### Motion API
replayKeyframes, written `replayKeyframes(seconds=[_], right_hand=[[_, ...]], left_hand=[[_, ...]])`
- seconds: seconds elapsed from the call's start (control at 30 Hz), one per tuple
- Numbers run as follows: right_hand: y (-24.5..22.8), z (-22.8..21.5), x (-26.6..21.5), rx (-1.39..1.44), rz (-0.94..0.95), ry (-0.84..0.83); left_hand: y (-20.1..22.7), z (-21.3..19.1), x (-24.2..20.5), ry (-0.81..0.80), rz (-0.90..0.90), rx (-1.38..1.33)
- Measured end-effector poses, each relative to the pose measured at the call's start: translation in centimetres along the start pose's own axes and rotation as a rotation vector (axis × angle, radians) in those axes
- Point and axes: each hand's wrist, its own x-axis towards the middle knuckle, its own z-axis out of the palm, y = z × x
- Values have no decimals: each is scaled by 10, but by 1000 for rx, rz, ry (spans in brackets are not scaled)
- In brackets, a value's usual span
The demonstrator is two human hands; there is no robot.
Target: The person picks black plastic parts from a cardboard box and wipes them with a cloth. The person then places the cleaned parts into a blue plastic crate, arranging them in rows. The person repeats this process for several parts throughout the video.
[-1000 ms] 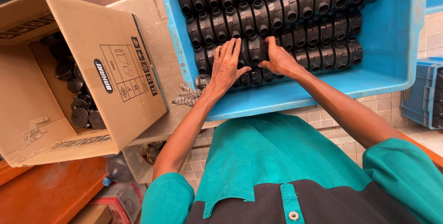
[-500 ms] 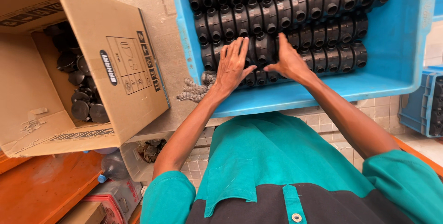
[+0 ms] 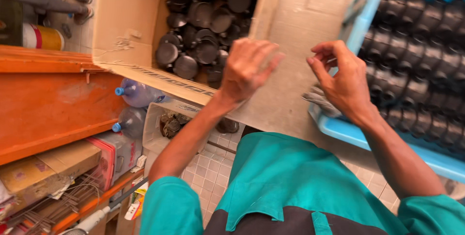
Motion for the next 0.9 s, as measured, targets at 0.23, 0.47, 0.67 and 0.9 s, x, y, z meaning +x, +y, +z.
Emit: replayKeyframes(seconds=[0.23,0.47,0.67,0.9], right_hand=[[-71,149,95,19,16,-127],[-59,239,196,-260,270,-496],[37,313,261,-266,467,-530],[109,362,280,-1,799,-238]], left_hand=[[-202,-82,-64,-174,-274,80],[-320,-18,-81,-595,-402,51],[-391,67,-102,-666,-630,-123],[-409,118,-116,-519,-898,-364]])
